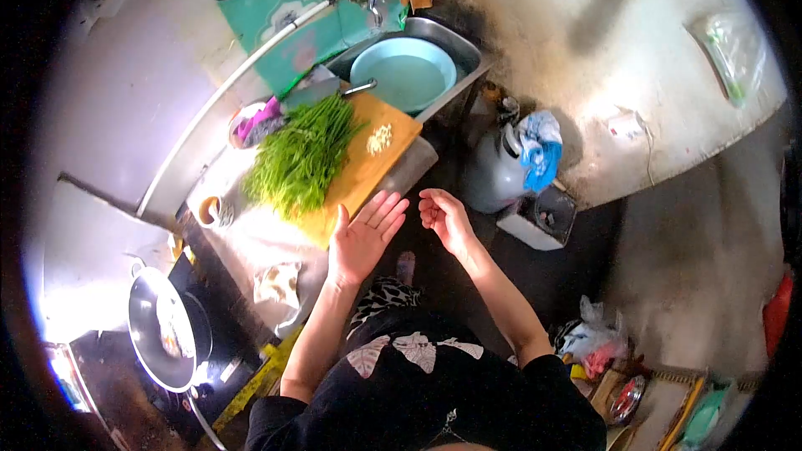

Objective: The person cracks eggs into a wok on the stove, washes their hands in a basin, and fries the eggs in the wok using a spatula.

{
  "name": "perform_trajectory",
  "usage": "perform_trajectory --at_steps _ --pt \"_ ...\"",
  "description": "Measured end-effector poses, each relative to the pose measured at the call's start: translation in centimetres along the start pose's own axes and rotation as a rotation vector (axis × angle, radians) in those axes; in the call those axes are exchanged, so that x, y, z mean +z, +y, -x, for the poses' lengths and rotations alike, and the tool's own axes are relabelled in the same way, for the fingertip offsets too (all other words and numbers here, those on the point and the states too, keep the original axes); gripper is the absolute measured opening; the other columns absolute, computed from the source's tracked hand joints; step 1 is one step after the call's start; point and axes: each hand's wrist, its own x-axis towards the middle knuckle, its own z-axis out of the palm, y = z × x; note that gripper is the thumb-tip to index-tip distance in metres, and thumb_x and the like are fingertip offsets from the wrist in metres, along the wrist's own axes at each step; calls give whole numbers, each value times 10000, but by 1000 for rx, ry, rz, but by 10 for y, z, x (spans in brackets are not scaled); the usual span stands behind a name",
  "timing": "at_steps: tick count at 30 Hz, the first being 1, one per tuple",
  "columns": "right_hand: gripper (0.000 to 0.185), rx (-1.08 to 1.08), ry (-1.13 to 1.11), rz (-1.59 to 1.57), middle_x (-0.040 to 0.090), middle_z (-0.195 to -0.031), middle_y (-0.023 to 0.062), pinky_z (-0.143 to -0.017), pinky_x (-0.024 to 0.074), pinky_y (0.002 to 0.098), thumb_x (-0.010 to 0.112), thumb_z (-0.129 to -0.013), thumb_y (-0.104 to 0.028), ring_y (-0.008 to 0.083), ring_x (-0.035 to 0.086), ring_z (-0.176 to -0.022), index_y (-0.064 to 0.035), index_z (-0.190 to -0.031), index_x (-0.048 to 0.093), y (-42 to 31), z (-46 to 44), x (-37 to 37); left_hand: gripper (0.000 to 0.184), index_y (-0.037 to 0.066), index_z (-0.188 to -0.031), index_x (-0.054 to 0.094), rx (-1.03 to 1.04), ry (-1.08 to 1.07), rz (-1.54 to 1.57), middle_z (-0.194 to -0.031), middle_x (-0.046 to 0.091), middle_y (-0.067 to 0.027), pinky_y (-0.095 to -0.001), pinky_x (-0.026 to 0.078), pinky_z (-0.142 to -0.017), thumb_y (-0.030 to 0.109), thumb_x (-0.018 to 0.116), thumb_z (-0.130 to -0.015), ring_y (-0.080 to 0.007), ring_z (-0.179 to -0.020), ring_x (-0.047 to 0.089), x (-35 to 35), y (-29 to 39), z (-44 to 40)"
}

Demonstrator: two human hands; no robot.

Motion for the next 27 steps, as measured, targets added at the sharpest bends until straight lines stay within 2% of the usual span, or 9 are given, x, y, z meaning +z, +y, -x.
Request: perform_trajectory --at_steps 8,10,12,14,17,19,22,25,27 --pt "264 16 20 -12 577 -893 48 -645 483 304 527 -895 -297 148 569 -781 -72 -1031 524 -82 -155 6 653 -54 -1344 228 56 6 26 -1392 255 -245 -418 195 -1098 453 296 -938 -346 -1310 241 -15 29 -203" --pt "296 42 -59 -24 548 -922 40 -662 473 306 539 -886 -296 152 566 -836 -65 -1067 506 -88 -207 -4 590 -51 -1279 331 61 46 73 -1332 351 -231 -410 238 -1079 434 310 -944 -336 -1269 315 -25 31 -251" --pt "321 15 137 249 573 -998 37 -790 434 312 582 -859 -277 154 535 -927 -51 -1081 531 -94 -260 7 505 -17 -1178 435 100 76 46 -1244 448 -186 -399 286 -1041 418 320 -949 -305 -1204 394 -54 28 -304" --pt "269 -54 186 250 587 -894 25 -743 435 312 602 -848 -236 161 547 -867 -50 -1038 561 -86 -322 -1 405 30 -1097 488 166 142 5 -1190 494 -121 -379 307 -1014 375 327 -958 -252 -1176 417 -73 25 -353" --pt "218 -38 30 711 615 -807 80 -692 454 347 559 -863 -238 214 584 -762 -40 -946 598 -52 -427 -57 429 11 -1265 397 317 451 -180 -1297 423 -103 -393 276 -1033 302 266 -979 -263 -1211 373 -101 37 -412" --pt "235 -171 -55 1552 624 -801 160 -674 467 401 508 -862 -237 298 601 -723 -31 -847 621 -55 -470 -58 419 33 -1289 389 328 490 -212 -1291 430 -86 -377 276 -1029 293 302 -972 -238 -1204 379 -139 38 -444" --pt "281 -301 -302 1553 614 -870 201 -707 460 443 475 -848 -250 367 588 -803 -18 -793 624 -55 -536 -109 426 50 -1330 355 192 507 -183 -1295 427 -75 -388 267 -1031 270 315 -967 -233 -1209 373 -187 48 -461" --pt "282 21 -436 1902 616 -897 206 -746 450 474 493 -822 -266 384 584 -848 -21 -827 632 -67 -552 -101 431 91 -1339 350 214 719 -64 -1293 435 -69 -415 277 -1018 290 321 -958 -255 -1196 383 -218 50 -479" --pt "330 173 -335 1651 573 -1046 261 -870 396 515 464 -838 -266 381 537 -1021 -20 -1008 605 -27 -520 -82 436 118 -1345 346 231 839 22 -1292 441 -65 -433 284 -1010 303 326 -951 -270 -1187 389 -236 49 -493"
